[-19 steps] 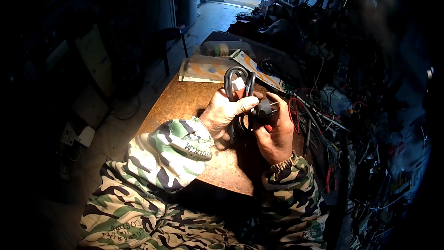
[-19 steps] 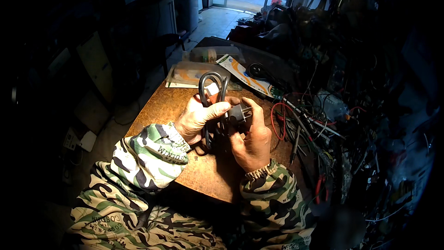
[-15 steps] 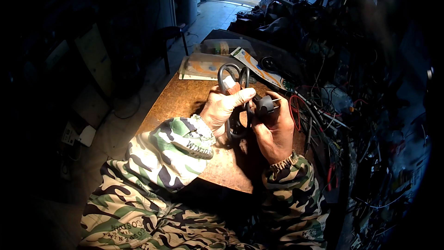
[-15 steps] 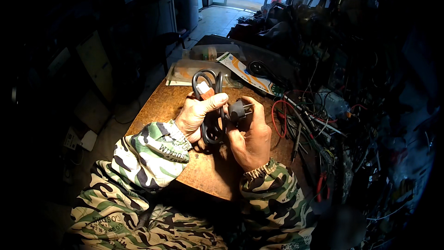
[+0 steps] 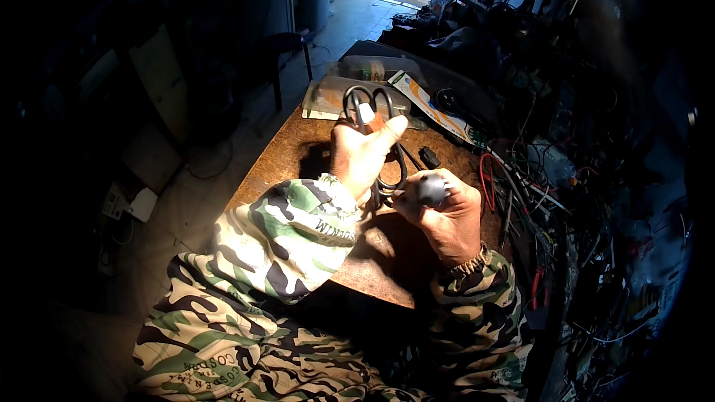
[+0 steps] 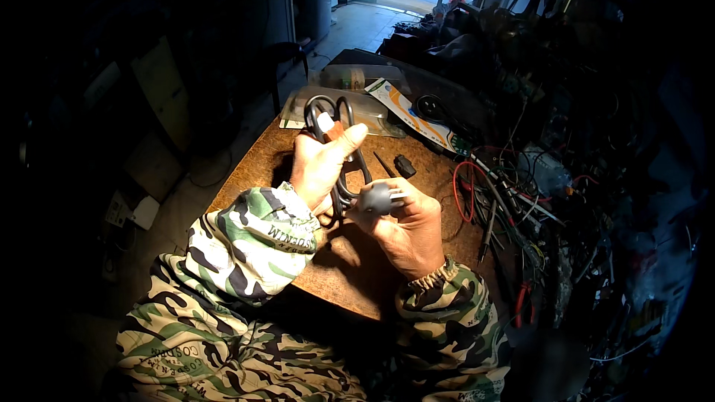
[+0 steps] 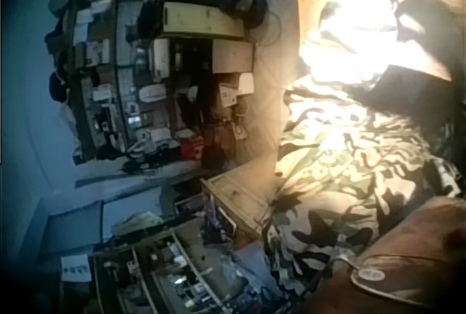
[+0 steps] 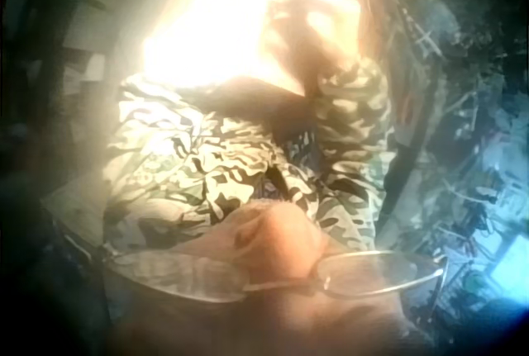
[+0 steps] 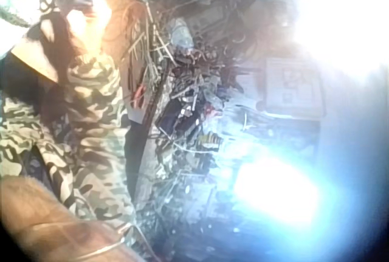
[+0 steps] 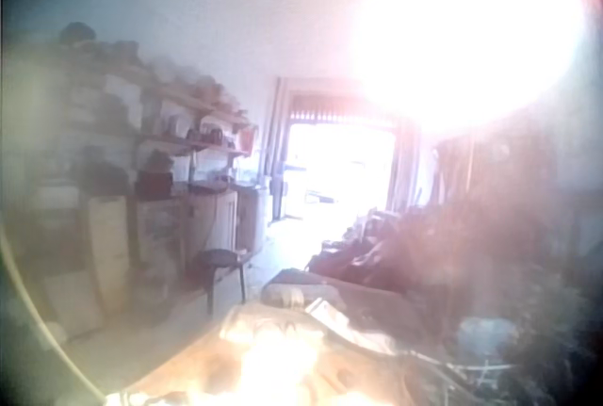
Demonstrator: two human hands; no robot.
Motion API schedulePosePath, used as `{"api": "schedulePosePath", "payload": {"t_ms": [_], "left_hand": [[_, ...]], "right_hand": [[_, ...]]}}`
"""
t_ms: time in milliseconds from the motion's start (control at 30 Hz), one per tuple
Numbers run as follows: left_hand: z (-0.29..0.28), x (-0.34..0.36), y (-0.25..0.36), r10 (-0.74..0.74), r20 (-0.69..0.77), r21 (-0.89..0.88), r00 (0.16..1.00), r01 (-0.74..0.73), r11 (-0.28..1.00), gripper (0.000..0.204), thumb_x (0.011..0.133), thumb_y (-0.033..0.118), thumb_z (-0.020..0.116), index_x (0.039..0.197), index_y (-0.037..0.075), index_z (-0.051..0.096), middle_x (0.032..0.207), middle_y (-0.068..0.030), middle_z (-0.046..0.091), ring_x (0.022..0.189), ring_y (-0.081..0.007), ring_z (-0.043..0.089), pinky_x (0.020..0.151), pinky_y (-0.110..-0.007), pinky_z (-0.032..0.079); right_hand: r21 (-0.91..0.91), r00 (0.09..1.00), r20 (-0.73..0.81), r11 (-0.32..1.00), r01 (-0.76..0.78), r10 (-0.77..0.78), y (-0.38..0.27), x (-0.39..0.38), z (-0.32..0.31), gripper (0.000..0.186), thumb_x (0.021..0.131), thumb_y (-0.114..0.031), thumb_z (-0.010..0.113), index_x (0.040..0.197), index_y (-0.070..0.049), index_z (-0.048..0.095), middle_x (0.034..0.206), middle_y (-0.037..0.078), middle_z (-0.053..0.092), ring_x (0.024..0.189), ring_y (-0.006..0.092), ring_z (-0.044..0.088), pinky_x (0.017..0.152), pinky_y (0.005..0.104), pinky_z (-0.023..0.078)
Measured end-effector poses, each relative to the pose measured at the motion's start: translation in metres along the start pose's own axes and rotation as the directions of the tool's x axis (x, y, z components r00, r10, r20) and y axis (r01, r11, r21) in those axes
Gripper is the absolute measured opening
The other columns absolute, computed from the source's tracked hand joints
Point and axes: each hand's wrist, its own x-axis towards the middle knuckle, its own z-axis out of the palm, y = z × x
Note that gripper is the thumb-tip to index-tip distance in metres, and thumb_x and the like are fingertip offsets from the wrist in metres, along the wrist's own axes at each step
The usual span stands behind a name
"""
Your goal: The person inspects a black power cable and its packaging in a workshop. They handle the cable, coil it, and examine the product label and barcode on the packaging.
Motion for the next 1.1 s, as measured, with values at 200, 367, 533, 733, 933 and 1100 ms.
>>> {"api": "schedulePosePath", "payload": {"t_ms": [200,367,533,733,933,1100], "left_hand": [[0.006,-0.008,-0.005,-0.158,0.202,-0.026,0.967,0.167,0.986,0.022,0.095,0.027,0.074,0.089,0.009,0.061,0.077,0.0023,0.060,0.068,-0.0078,0.060,0.060,-0.025,0.050],[0.014,-0.017,0.008,-0.219,0.309,-0.183,0.925,0.284,0.941,0.031,0.099,0.039,0.066,0.105,0.009,0.065,0.096,-0.0018,0.068,0.089,-0.0094,0.063,0.085,-0.029,0.050],[0.012,-0.011,0.007,-0.299,0.531,-0.206,0.793,0.463,0.862,0.032,0.093,0.008,0.059,0.124,0.005,0.052,0.112,-0.0060,0.061,0.103,-0.0152,0.062,0.094,-0.034,0.053],[0.006,-0.010,0.010,-0.175,0.578,-0.291,0.797,0.402,0.868,0.042,0.092,0.010,0.075,0.128,0.005,0.053,0.115,-0.0055,0.064,0.109,-0.0162,0.063,0.098,-0.034,0.052],[0.004,-0.008,0.017,-0.306,0.518,-0.237,0.799,0.478,0.846,0.030,0.086,0.008,0.084,0.107,0.004,0.064,0.094,-0.0031,0.069,0.085,-0.0140,0.069,0.077,-0.030,0.060],[0.002,-0.007,0.029,-0.382,0.515,-0.269,0.768,0.567,0.778,0.025,0.090,0.013,0.078,0.103,0.005,0.059,0.084,-0.0064,0.066,0.070,-0.0158,0.070,0.060,-0.030,0.064]], "right_hand": [[-0.328,0.979,-0.129,0.938,0.109,-0.159,0.008,0.001,0.005,0.018,0.093,-0.009,0.075,0.108,0.000,0.073,0.084,0.009,0.075,0.077,0.0108,0.068,0.069,0.0273,0.053],[-0.547,0.978,-0.153,0.836,0.034,-0.140,0.004,0.003,0.000,0.014,0.098,-0.011,0.069,0.095,0.002,0.065,0.071,0.012,0.063,0.061,0.0117,0.054,0.056,0.0319,0.045],[-0.468,0.962,-0.245,0.884,-0.005,-0.125,0.000,-0.001,-0.009,0.017,0.103,-0.015,0.061,0.104,0.002,0.064,0.074,0.004,0.061,0.067,0.0086,0.052,0.060,0.0294,0.045],[-0.212,0.982,-0.190,0.977,-0.020,-0.021,0.008,0.003,-0.015,0.023,0.106,-0.018,0.056,0.111,0.002,0.065,0.088,0.003,0.066,0.079,0.0077,0.056,0.069,0.0248,0.047],[-0.037,0.992,-0.111,0.997,-0.066,0.062,0.004,0.002,-0.015,0.021,0.104,-0.016,0.058,0.108,0.002,0.067,0.086,-0.001,0.065,0.077,0.0068,0.057,0.070,0.0237,0.047],[0.034,0.981,-0.182,0.997,-0.065,0.071,0.003,0.001,-0.019,0.014,0.099,-0.012,0.067,0.102,0.001,0.069,0.084,0.001,0.067,0.072,0.0064,0.060,0.066,0.0221,0.048]]}}
